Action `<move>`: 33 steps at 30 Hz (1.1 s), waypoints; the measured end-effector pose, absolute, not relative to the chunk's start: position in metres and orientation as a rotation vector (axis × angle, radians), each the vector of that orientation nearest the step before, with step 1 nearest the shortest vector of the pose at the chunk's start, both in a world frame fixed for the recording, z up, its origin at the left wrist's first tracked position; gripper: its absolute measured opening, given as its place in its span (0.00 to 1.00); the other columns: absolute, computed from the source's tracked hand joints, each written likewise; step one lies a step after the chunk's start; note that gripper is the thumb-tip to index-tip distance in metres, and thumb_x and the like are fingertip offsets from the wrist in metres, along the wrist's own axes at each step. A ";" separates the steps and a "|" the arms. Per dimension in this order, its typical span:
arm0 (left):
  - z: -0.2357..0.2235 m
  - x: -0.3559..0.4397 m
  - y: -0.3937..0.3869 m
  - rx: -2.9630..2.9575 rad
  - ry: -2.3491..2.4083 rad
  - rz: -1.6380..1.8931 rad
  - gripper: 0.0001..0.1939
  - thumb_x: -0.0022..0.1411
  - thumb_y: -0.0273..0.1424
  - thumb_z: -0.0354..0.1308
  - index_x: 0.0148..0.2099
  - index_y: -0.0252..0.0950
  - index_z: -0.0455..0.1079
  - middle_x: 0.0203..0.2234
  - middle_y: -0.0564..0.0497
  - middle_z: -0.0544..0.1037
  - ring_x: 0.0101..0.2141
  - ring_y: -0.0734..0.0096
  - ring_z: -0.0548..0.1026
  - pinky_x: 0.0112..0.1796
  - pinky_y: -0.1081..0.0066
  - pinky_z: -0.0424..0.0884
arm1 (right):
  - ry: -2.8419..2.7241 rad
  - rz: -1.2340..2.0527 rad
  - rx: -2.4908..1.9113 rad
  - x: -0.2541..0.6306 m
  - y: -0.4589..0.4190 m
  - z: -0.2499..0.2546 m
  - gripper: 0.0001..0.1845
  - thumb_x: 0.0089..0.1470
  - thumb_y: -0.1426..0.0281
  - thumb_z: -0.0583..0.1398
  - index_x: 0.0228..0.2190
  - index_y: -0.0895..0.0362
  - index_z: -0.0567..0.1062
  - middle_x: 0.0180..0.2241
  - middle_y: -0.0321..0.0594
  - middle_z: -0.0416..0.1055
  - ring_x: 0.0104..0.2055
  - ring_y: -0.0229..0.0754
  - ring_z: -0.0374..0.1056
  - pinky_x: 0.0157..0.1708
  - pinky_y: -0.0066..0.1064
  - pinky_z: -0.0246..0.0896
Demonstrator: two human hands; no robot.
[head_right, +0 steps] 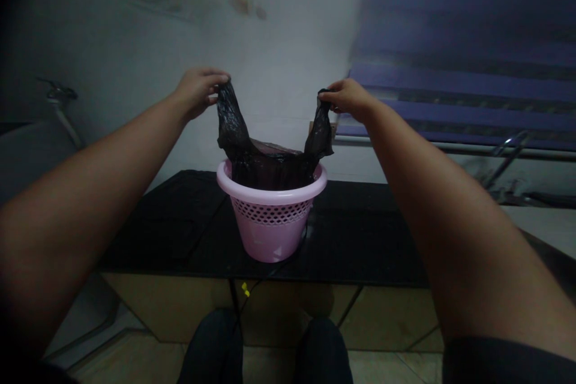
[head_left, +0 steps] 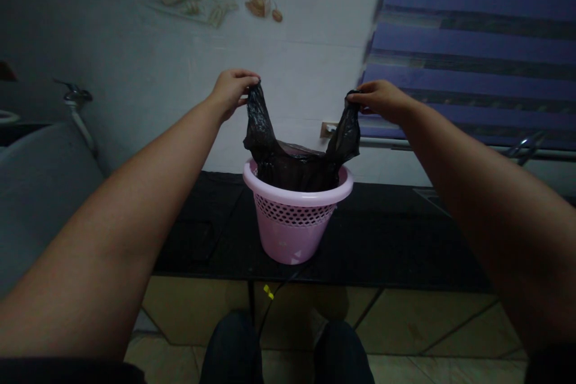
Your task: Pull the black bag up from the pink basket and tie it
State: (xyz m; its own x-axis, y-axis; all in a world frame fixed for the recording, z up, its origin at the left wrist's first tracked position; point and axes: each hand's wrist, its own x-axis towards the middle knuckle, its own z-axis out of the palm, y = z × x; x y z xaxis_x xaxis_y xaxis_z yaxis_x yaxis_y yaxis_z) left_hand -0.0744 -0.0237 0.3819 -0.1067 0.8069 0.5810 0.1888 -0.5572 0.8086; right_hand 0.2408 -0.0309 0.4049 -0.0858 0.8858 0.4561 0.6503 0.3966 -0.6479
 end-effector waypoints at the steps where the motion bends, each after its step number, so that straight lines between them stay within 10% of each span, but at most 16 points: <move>1: 0.382 -0.074 -0.023 1.702 1.097 1.715 0.10 0.50 0.28 0.56 0.38 0.36 0.69 0.36 0.46 0.73 0.45 0.60 0.70 0.42 0.65 0.68 | -1.816 0.354 -1.329 0.240 -0.031 0.405 0.08 0.54 0.70 0.62 0.33 0.63 0.72 0.27 0.40 0.62 0.29 0.32 0.59 0.34 0.25 0.62; 33: 0.372 -0.062 -0.010 1.632 0.893 1.664 0.11 0.50 0.26 0.56 0.39 0.34 0.67 0.33 0.45 0.69 0.43 0.56 0.73 0.37 0.66 0.70 | -1.828 0.477 -1.162 0.217 -0.035 0.397 0.06 0.52 0.72 0.61 0.33 0.62 0.70 0.33 0.43 0.67 0.38 0.38 0.65 0.47 0.40 0.64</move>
